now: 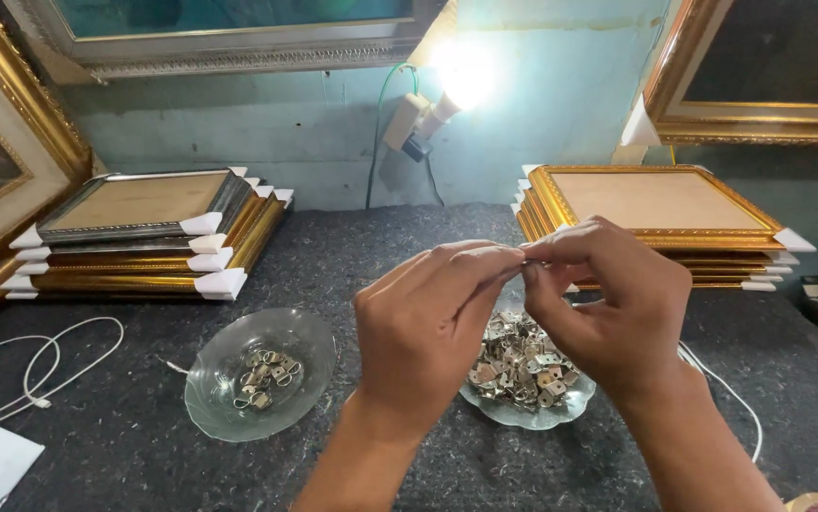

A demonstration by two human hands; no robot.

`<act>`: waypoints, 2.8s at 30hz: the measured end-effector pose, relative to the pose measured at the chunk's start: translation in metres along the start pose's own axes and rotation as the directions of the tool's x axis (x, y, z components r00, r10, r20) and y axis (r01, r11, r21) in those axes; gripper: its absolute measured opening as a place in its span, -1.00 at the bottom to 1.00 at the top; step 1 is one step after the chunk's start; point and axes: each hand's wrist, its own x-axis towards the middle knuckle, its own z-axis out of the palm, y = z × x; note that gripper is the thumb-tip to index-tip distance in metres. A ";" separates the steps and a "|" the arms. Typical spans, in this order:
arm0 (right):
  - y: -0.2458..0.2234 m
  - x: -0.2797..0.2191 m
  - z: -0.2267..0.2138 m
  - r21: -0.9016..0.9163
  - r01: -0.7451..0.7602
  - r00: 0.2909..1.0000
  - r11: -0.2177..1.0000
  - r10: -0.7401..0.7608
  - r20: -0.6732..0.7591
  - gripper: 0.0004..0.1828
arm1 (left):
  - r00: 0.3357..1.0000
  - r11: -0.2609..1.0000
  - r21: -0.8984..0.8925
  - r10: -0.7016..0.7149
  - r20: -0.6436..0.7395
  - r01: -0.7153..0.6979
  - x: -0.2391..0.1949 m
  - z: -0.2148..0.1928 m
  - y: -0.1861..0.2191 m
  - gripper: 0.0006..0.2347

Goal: Assembling small metal hangers onto strings for picture frames.

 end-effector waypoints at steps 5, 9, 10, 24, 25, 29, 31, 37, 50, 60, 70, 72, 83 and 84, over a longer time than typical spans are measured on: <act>0.011 -0.012 0.002 -0.098 -0.094 0.994 0.991 0.099 0.041 -0.94 | 0.992 0.986 -0.111 -0.125 0.017 0.126 0.000 0.004 0.003 -0.95; 0.009 -0.013 0.000 -0.126 -0.244 0.954 0.962 0.261 0.145 -0.92 | 0.978 0.955 -0.207 -0.203 0.055 0.210 0.000 0.004 0.002 -0.97; 0.010 -0.014 0.000 -0.127 -0.244 0.954 0.961 0.262 0.145 -0.92 | 0.977 0.955 -0.209 -0.204 0.055 0.211 0.000 0.005 0.003 -0.97; -0.009 -0.005 0.008 -0.137 -0.415 0.898 0.899 0.430 0.098 -0.88 | 0.979 0.963 -0.173 -0.204 0.025 0.206 -0.001 0.005 0.002 -0.96; -0.011 -0.001 0.008 -0.135 -0.414 0.898 0.900 0.428 0.097 -0.88 | 0.979 0.964 -0.171 -0.202 0.025 0.203 -0.001 0.003 0.000 -0.96; -0.022 0.017 0.008 -0.089 -0.684 0.698 0.724 0.685 0.210 -0.88 | 0.871 0.825 -0.278 -0.457 0.183 0.491 0.001 0.002 -0.007 -0.82; -0.025 0.023 0.008 -0.069 -0.768 0.602 0.637 0.754 0.261 -0.86 | 0.803 0.742 -0.309 -0.561 0.201 0.595 0.004 0.002 -0.007 -0.75; -0.029 0.028 0.005 -0.027 -0.871 0.454 0.491 0.823 0.342 -0.87 | 0.588 0.515 -0.297 -0.761 0.275 0.804 0.011 -0.003 -0.004 -0.94; -0.018 0.018 0.008 0.206 -0.741 0.659 0.639 0.633 0.406 -0.86 | 0.485 0.275 -0.488 -0.788 0.378 0.828 0.008 -0.003 -0.014 -0.93; -0.010 0.014 0.009 0.407 -0.814 0.572 0.414 0.692 0.441 -0.86 | 0.557 0.387 -0.476 -0.778 0.292 0.790 0.007 0.001 -0.008 -0.91; 0.009 -0.005 0.013 0.473 -0.643 0.766 0.602 0.500 0.404 -0.77 | 0.368 0.070 -0.551 -0.812 0.452 0.832 0.006 0.001 -0.008 -0.92; 0.013 -0.008 0.014 0.513 -0.643 0.766 0.569 0.483 0.424 -0.79 | 0.341 -0.007 -0.573 -0.798 0.497 0.819 0.002 0.003 -0.013 -0.90; 0.011 -0.001 0.016 0.611 -0.761 0.600 0.218 0.594 0.536 -0.86 | 0.254 -0.152 -0.562 -0.776 0.578 0.813 0.006 -0.004 -0.025 -0.74; 0.014 -0.001 0.017 0.646 -0.737 0.613 0.197 0.597 0.518 -0.87 | 0.259 -0.088 -0.523 -0.793 0.552 0.848 0.010 -0.008 -0.024 -0.70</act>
